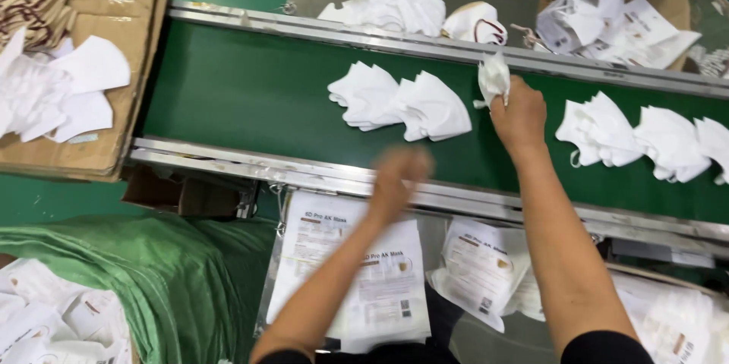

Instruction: Sort, organize, fold, and package manufactured face masks on a factory production line.

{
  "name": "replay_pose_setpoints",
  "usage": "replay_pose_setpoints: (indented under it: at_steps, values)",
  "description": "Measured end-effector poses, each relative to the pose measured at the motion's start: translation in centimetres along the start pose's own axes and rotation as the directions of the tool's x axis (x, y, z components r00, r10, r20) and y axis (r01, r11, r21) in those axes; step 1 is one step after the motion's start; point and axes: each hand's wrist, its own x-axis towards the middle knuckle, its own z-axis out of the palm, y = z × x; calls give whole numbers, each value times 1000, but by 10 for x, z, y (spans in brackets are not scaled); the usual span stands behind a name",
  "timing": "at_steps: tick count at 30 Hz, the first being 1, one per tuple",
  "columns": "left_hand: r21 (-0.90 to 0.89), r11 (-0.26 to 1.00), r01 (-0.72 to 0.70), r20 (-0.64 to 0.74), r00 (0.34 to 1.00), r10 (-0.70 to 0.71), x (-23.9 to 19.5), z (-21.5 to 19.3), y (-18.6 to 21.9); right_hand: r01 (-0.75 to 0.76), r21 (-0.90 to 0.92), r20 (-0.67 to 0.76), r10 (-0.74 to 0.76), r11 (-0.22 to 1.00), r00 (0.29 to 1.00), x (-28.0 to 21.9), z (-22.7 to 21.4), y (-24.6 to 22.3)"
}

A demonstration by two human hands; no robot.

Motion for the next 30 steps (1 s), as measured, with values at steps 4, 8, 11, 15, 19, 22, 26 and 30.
replay_pose_setpoints:
  at_steps: [4,8,11,15,19,22,26,30]
  values:
    - [560,828,38,-321,931,175,135,-93,-8,159,-63,44,-157,985,987,-18,54,-85]
    - [676,567,470,-235,867,-440,192,-97,-21,307,-409,18,-328,859,944,-12,102,-76]
    - [713,504,487,-74,768,-637,190,-73,-62,167,-285,220,-105,944,970,9,66,-73]
    - [490,764,421,-30,884,-467,180,-48,-95,93,55,96,-98,994,991,-4,4,-86]
    - [516,764,388,-101,913,-395,174,-49,-89,-59,120,84,49,991,995,-25,-10,-71]
    - [294,803,518,28,835,-549,170,-38,-56,-1,180,-136,26,984,990,-38,-4,-71]
    - [-98,709,698,426,673,-604,164,0,-29,187,158,191,-216,970,958,-52,24,-43]
    - [35,987,155,348,924,-157,145,-7,29,284,183,-93,-271,941,958,-49,-50,-15]
